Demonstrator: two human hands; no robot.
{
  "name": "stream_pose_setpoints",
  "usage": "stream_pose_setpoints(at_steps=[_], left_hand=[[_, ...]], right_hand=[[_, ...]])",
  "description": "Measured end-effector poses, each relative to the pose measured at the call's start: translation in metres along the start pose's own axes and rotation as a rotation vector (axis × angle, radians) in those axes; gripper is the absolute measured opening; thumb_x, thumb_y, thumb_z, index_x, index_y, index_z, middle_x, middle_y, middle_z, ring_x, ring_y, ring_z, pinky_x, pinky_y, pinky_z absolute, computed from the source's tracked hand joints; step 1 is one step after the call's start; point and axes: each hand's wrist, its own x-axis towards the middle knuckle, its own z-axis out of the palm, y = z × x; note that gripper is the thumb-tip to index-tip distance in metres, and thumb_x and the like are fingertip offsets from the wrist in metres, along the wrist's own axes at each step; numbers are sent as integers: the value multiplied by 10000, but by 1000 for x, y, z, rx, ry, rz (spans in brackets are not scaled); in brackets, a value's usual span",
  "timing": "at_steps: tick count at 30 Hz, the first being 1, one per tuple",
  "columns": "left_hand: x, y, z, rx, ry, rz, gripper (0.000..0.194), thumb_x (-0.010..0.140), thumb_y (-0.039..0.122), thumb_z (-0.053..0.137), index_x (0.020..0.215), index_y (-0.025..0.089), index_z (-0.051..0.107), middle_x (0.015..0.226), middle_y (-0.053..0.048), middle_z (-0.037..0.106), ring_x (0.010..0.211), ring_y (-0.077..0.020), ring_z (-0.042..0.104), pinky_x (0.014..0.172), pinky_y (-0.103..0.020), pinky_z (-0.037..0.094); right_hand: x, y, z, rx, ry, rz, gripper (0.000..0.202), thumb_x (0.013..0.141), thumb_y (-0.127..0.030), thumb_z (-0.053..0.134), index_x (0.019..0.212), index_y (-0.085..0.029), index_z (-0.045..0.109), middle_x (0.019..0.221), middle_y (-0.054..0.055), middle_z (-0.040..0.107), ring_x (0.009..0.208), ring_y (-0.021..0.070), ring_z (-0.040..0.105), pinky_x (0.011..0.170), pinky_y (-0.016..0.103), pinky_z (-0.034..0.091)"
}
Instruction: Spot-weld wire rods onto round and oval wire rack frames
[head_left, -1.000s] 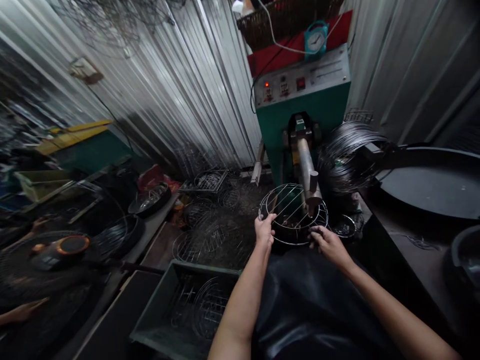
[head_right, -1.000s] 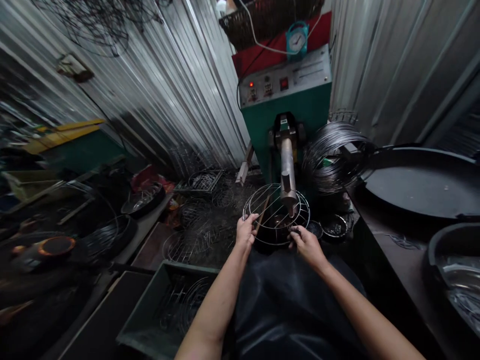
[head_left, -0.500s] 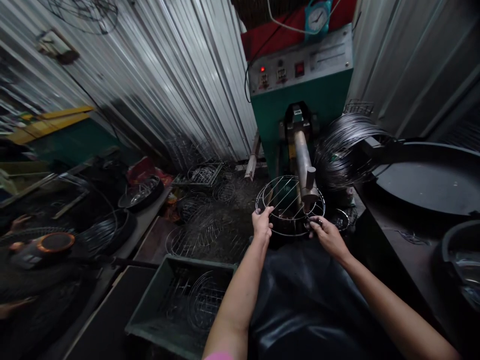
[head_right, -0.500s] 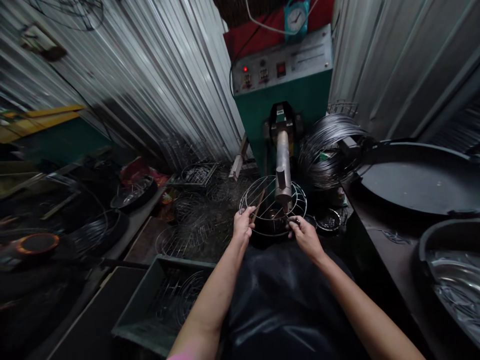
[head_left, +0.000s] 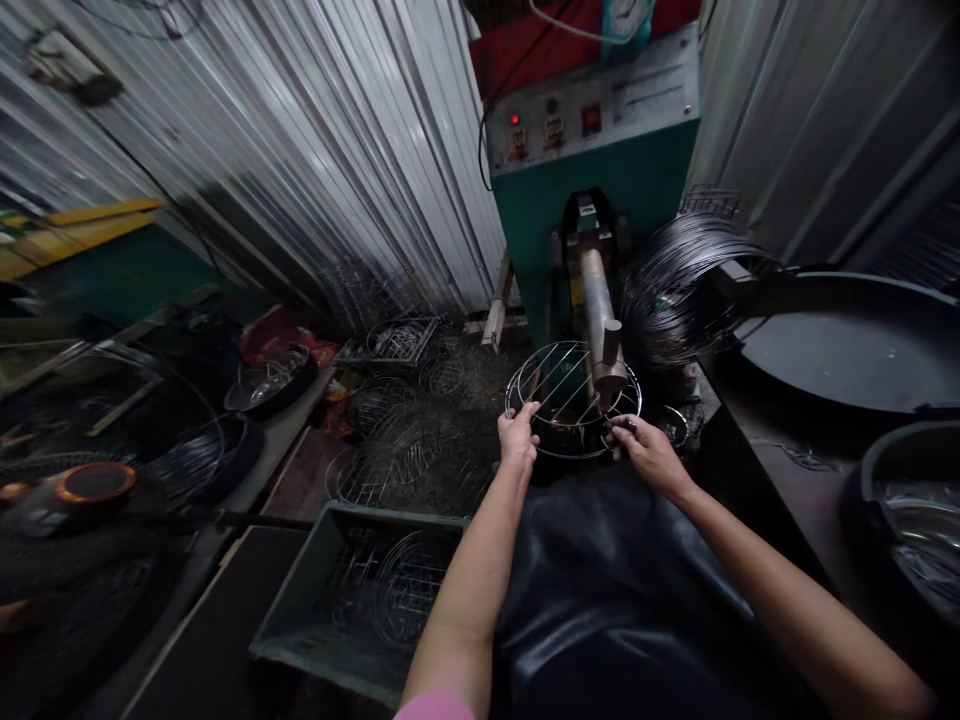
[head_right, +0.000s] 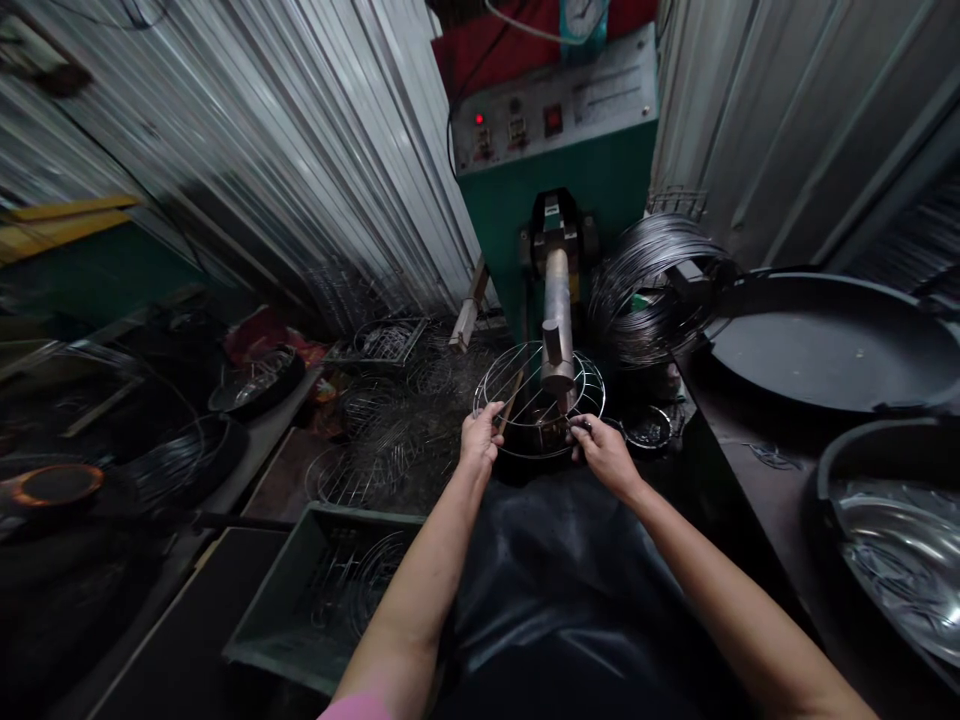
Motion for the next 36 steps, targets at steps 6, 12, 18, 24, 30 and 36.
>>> stream_pose_setpoints(at_steps=[6, 12, 18, 24, 30, 36], left_hand=[[1, -2, 2, -1, 34, -7, 490, 455, 262, 807, 811, 160, 485, 560, 78, 432, 384, -29, 386, 318, -126, 181], [0, -3, -1, 47, 20, -10, 439, 464, 291, 801, 747, 155, 494, 528, 92, 375, 375, -16, 322, 318, -135, 191], [9, 10, -7, 181, -123, -142, 394, 483, 359, 786, 658, 160, 495, 516, 72, 395, 394, -34, 355, 339, -158, 283], [9, 10, -5, 136, -148, -104, 328, 463, 180, 729, 552, 169, 413, 447, 110, 252, 353, -7, 209, 316, -153, 131], [-6, -3, -7, 35, -81, -59, 327, 475, 189, 682, 567, 186, 368, 444, 117, 257, 347, -11, 216, 315, -157, 145], [-16, -8, -3, 34, -64, 21, 363, 495, 205, 699, 732, 179, 425, 500, 108, 353, 353, -22, 293, 324, -152, 177]], right_hand=[[1, 1, 2, 22, 11, 8, 251, 796, -416, 487, 862, -178, 530, 690, 3, 586, 483, 99, 519, 521, 248, 431], [-1, -5, -1, 110, 34, 48, 300, 770, -455, 528, 864, -173, 565, 656, 11, 609, 537, 131, 569, 530, 252, 457], [-54, 43, -39, 129, 305, 204, 311, 744, -415, 564, 925, -166, 607, 703, 27, 631, 533, 119, 569, 530, 246, 479], [-99, 100, -55, 66, 182, 451, 296, 699, -336, 555, 925, -158, 623, 579, 2, 592, 433, 118, 517, 396, 231, 412], [-82, 35, -32, 321, 227, 208, 408, 767, -445, 583, 1049, -151, 616, 888, 95, 662, 628, 132, 601, 541, 249, 495], [-36, -6, 11, 319, 145, 37, 386, 749, -474, 579, 950, -146, 612, 856, 87, 663, 679, 172, 645, 509, 254, 508]])
